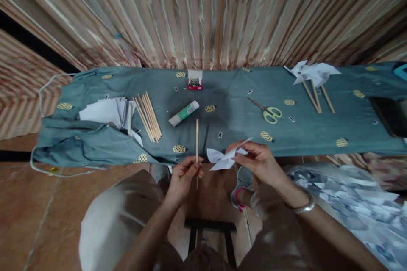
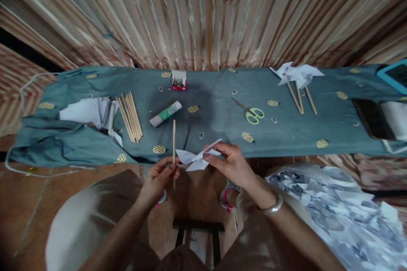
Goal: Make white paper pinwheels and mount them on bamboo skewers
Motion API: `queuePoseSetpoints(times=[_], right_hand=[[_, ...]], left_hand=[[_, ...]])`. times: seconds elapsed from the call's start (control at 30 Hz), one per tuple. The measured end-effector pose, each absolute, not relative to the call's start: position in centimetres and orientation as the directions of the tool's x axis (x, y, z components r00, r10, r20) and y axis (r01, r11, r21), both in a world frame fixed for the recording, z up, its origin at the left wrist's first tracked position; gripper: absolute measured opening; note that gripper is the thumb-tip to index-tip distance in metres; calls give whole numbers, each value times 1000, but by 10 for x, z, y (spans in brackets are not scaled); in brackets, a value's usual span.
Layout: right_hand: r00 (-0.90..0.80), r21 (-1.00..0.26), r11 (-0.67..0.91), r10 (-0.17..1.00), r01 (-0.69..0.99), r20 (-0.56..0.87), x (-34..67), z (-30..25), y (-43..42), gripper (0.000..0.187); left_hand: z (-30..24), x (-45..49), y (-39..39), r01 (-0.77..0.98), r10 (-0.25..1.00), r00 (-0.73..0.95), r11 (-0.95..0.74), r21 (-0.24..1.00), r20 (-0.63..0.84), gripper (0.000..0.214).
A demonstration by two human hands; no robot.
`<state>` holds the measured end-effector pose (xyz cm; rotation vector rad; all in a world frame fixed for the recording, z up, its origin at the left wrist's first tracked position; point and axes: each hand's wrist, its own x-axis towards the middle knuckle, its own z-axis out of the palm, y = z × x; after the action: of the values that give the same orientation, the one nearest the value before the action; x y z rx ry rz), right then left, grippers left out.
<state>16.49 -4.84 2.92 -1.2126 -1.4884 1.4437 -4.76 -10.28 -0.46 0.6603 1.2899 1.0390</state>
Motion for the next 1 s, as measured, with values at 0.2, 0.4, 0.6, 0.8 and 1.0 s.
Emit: queuePoseSetpoints(times=[0.2,0.4,0.6,0.8,1.0], right_hand=[[-413,-968,27,907,251,-82,169,18,-53,11],[-403,-942,178,914,286,50,165,8,-42,11],[-381,-913,235,920,334,97,154,5,-27,10],[-361,-864,295,921,407,144,142,4,-21,11],[-417,-747,495,852,444,317,142,3,-25,24]], left_hand=[[-29,-26,-115,-497,797,66,548,672,-601,31],[-36,-28,-111,-541,755,56,573,616,-654,34],[-43,-31,-110,-522,724,43,604,603,-688,32],[-51,-33,-111,-467,723,5,613,638,-691,28],[-55,-36,-113,-421,710,-60,620,662,-702,25]])
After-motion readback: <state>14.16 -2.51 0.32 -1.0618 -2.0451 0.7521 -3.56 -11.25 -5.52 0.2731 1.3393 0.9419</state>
